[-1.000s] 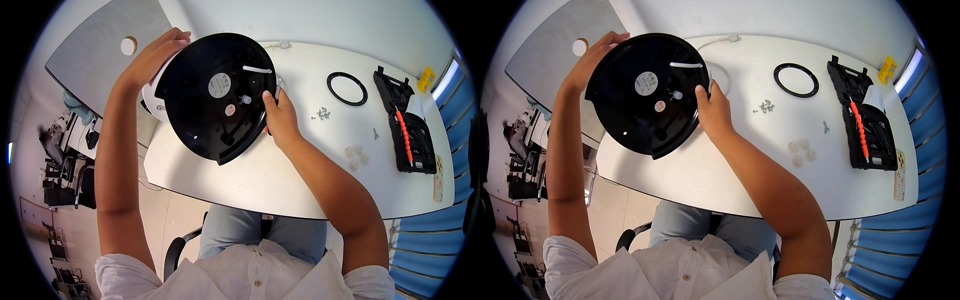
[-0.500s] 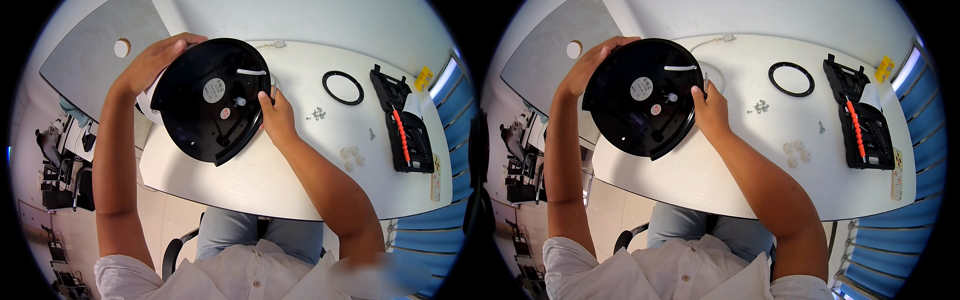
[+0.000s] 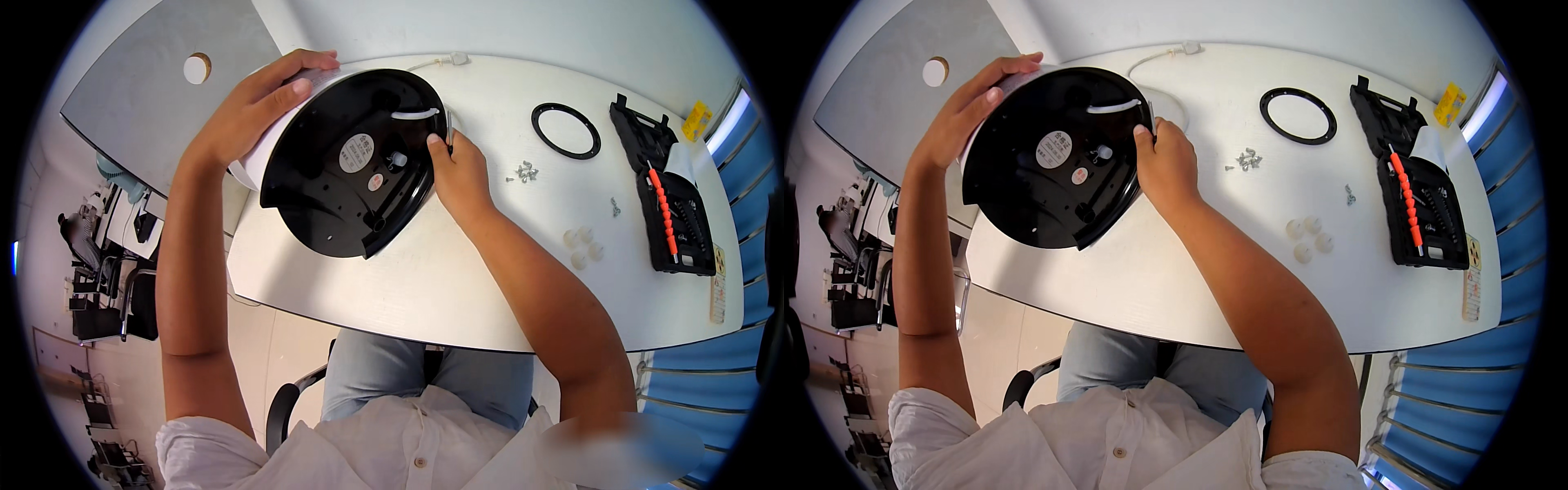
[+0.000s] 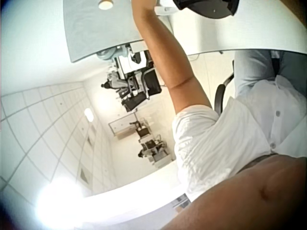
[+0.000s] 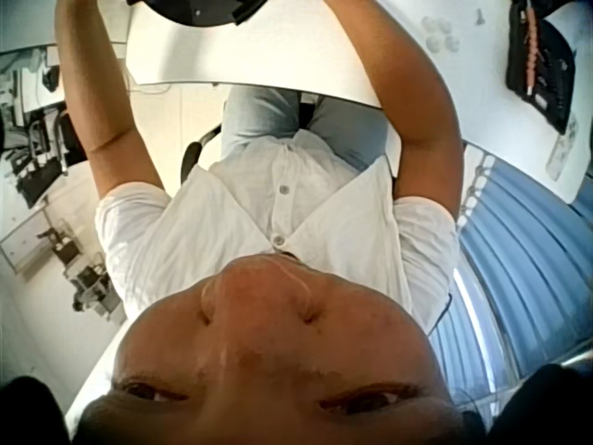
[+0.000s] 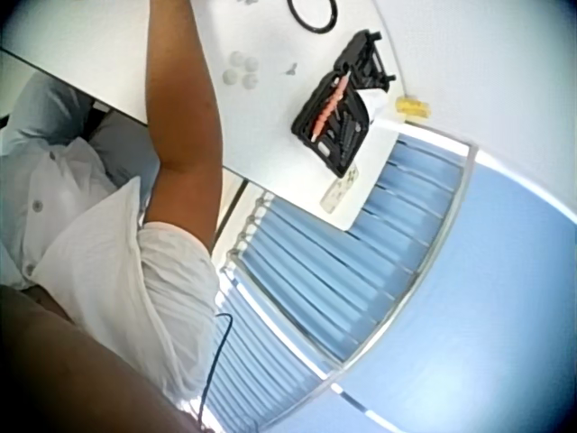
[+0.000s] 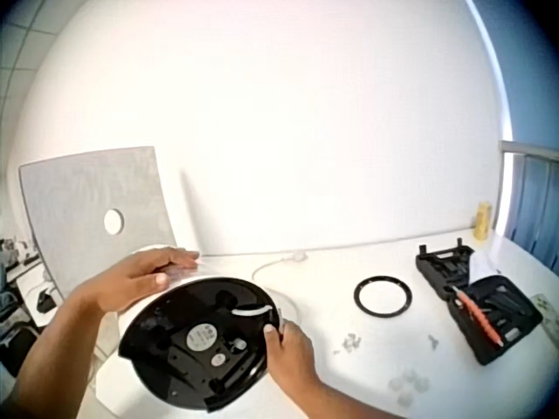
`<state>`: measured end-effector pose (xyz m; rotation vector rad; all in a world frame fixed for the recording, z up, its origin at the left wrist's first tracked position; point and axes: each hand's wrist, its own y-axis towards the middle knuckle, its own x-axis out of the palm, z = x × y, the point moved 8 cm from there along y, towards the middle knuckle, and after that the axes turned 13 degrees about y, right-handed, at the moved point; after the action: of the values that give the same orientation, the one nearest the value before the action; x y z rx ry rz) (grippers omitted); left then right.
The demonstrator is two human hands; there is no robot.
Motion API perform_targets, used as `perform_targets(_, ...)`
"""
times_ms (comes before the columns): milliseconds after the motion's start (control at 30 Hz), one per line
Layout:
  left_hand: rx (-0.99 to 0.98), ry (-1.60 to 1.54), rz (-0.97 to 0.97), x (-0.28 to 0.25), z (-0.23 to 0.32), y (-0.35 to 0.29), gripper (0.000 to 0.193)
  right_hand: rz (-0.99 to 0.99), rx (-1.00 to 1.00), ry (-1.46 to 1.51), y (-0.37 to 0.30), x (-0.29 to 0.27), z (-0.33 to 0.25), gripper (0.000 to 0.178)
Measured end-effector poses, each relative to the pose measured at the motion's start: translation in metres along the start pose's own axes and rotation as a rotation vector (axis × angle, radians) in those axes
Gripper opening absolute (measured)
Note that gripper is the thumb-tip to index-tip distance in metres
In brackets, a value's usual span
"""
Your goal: The person assembles a white cylindrical appliance by attaching a black base plate. They use a screwdriver to tighten screws, then insert rubber feet into the base. The person repeatedly aligns and secures the base to the main body.
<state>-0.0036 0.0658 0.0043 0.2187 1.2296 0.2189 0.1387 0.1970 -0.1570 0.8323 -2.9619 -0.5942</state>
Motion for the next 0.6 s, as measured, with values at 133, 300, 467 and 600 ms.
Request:
perform_targets(133,-0.015,-0.037,-0.019,0.003,0.0,0.0,0.055,0.152,-0.148,0.125,0.0,-0.01,-0.016,0.021)
perform_targets(300,0.004,-0.042,-0.003,0.003,0.001,0.0,0.054,0.074,-0.092,0.066,0.003,-0.011,-0.018,0.02)
perform_targets(467,0.026,-0.031,-0.003,0.004,0.001,0.004,0.056,0.08,-0.088,-0.006,0.005,-0.013,-0.015,0.019)
perform_targets(600,0.019,-0.032,-0.003,0.003,-0.002,0.004,0.057,0.062,-0.06,-0.037,0.004,-0.011,-0.015,0.019)
